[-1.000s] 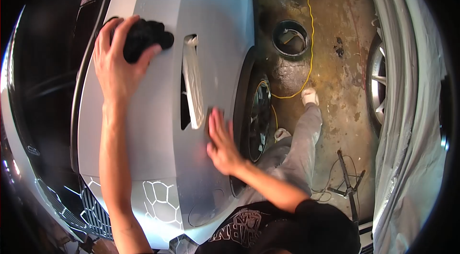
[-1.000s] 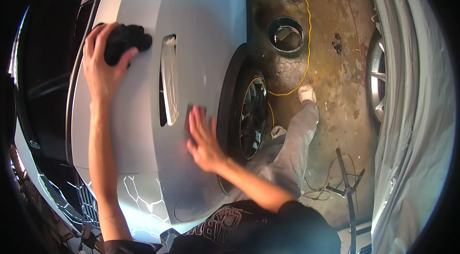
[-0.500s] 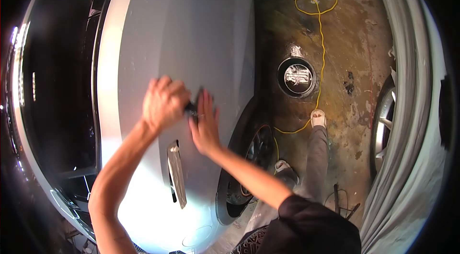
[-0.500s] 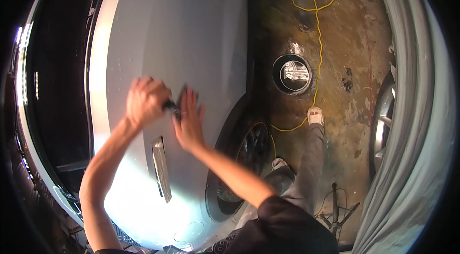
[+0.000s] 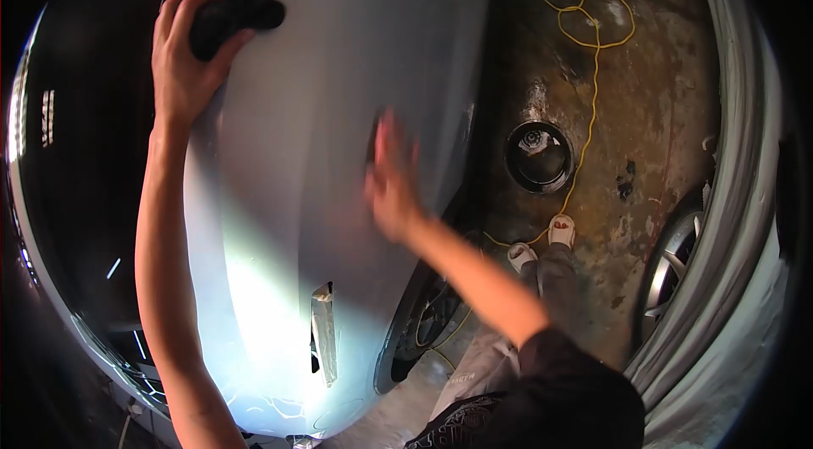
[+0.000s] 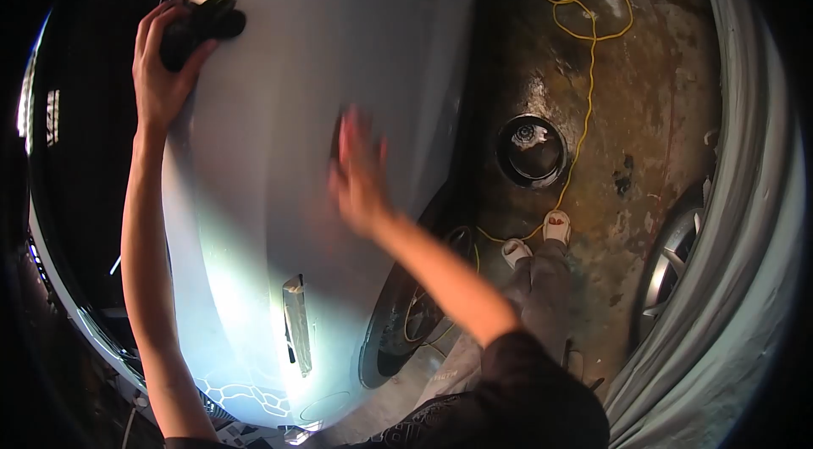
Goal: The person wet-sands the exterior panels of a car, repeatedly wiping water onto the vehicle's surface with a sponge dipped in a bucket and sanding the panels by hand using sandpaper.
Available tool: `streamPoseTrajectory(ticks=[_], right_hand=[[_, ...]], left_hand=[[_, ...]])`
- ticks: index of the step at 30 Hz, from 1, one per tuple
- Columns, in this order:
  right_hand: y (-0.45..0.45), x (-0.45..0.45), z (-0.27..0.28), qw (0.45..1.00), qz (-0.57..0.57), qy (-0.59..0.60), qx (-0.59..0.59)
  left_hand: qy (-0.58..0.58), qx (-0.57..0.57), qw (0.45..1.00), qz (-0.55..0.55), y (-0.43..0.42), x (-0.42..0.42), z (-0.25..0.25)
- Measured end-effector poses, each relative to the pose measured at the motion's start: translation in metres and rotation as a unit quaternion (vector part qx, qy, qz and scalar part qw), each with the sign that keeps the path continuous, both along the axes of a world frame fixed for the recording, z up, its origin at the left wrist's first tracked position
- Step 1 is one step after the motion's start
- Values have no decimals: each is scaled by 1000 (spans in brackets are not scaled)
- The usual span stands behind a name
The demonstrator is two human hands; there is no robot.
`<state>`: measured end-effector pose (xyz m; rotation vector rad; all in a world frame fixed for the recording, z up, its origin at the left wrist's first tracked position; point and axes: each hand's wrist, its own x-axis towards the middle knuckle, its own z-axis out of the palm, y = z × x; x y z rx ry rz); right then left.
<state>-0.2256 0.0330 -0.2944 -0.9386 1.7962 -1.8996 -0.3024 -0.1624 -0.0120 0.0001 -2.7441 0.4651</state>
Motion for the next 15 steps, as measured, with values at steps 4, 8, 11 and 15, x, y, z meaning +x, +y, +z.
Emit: streamPoseTrajectory(ticks=[4, 8, 11, 15], right_hand=[[-76, -92, 41, 994, -103, -11, -23], [34, 77, 57, 986, 103, 126, -32], [30, 28, 45, 978, 139, 153, 41], [-90, -164, 20, 993, -73, -88, -11]], left_hand=[[26, -19, 999, -10, 6, -2, -6], [31, -6, 999, -6, 0, -2, -6], [32, -13, 999, 0, 3, -1, -4], [12, 2, 999, 33, 12, -3, -5]])
